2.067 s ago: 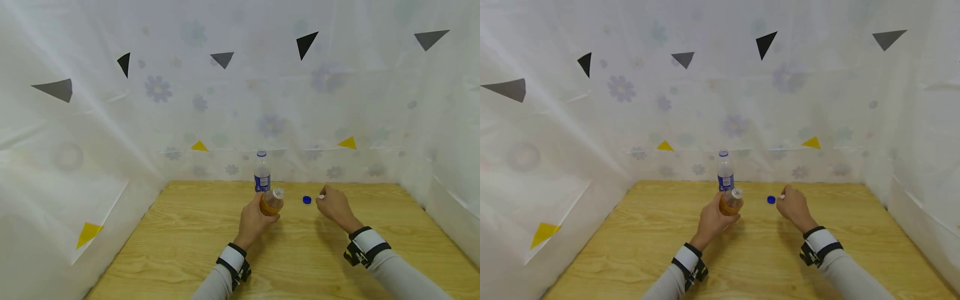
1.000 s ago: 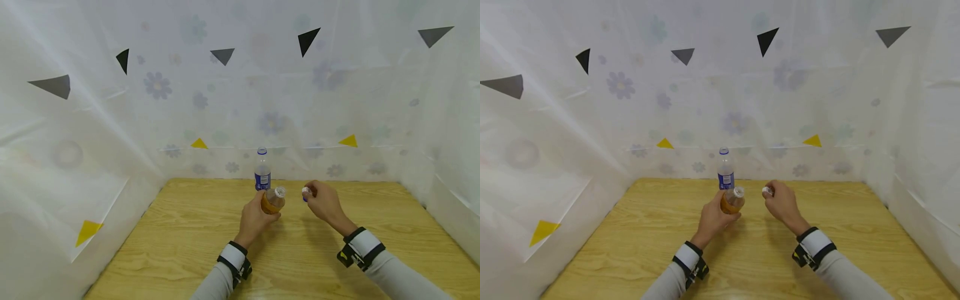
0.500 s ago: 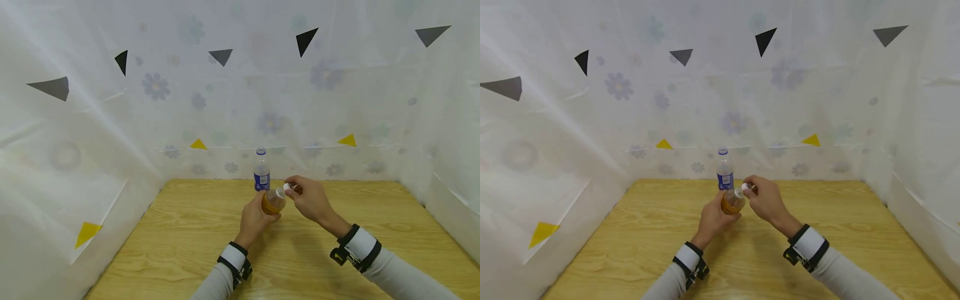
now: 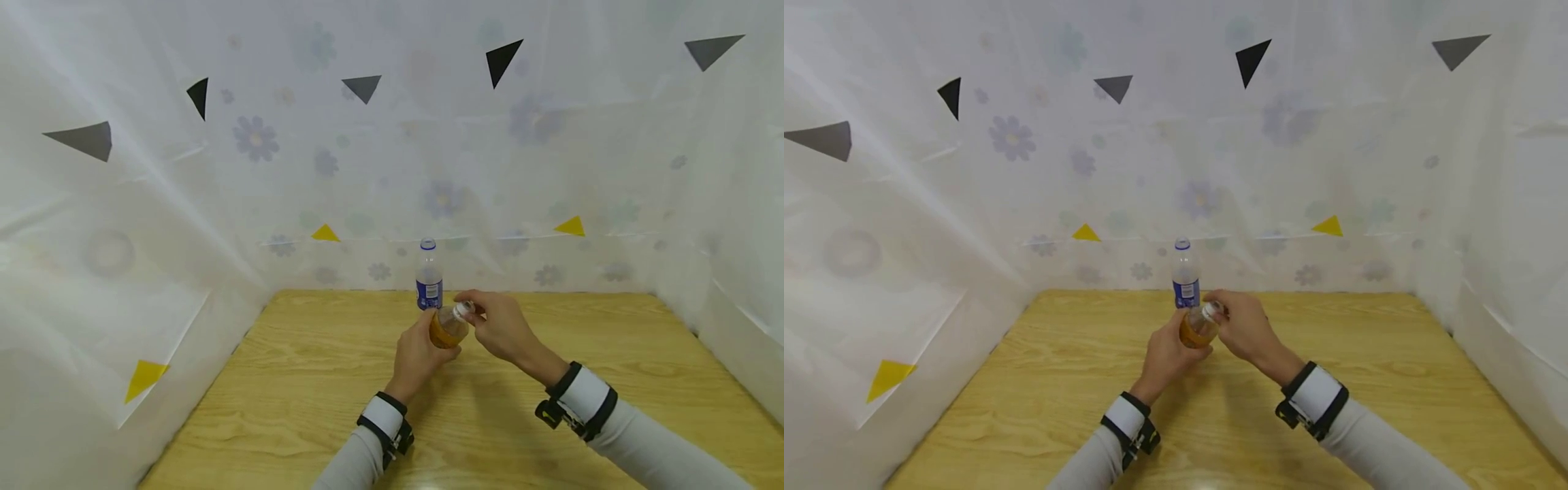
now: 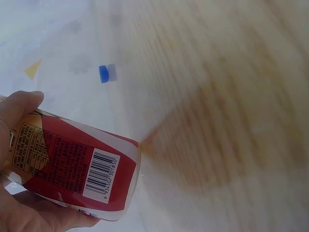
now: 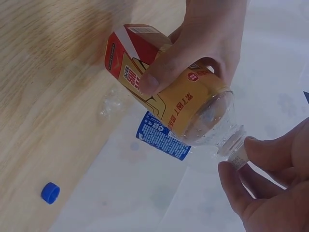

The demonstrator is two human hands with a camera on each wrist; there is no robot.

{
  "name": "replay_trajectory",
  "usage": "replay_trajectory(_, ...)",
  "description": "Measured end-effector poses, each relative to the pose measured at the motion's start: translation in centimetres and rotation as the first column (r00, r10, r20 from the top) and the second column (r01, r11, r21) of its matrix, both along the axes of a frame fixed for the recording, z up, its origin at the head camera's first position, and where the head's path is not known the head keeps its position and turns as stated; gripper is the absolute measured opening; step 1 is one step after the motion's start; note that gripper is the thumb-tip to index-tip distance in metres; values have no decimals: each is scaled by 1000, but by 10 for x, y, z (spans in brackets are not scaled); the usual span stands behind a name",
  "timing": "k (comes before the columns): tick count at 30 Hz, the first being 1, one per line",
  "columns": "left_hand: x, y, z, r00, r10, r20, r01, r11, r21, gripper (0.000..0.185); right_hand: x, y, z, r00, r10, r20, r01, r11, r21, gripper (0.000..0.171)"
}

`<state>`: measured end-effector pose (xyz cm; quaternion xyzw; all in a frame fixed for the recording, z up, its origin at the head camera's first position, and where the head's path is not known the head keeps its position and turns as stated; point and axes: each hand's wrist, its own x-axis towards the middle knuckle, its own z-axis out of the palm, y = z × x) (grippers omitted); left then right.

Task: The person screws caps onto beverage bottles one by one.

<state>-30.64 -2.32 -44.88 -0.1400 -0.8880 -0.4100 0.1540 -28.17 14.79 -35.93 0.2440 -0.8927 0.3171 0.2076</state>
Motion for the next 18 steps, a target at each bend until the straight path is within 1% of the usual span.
replay_trajectory(5,0,0,1,1000,3,9,-3,1000,8,70,0,-2,0,1000,27,3,-27,1000,-9,31)
replay_trajectory(9,0,0,1,1000,6,11,-6,1000,0,71,-1,-2,-2,999,36,-18,-37,999,-31,37)
replay_trajectory(13,1,0,0,1000,8,24,-8,1000,-7,71,-1,-2,-4,998,38,-53,-40,999,-33,43)
replay_trajectory(16,2,0,0,1000,2,25,-2,1000,-2,70,-1,-2,-4,997,42,-62,-44,998,-33,43)
replay_trajectory(18,3,0,0,1000,-1,11,1,1000,-2,70,-1,-2,-4,998,44,-53,-46,998,-38,41)
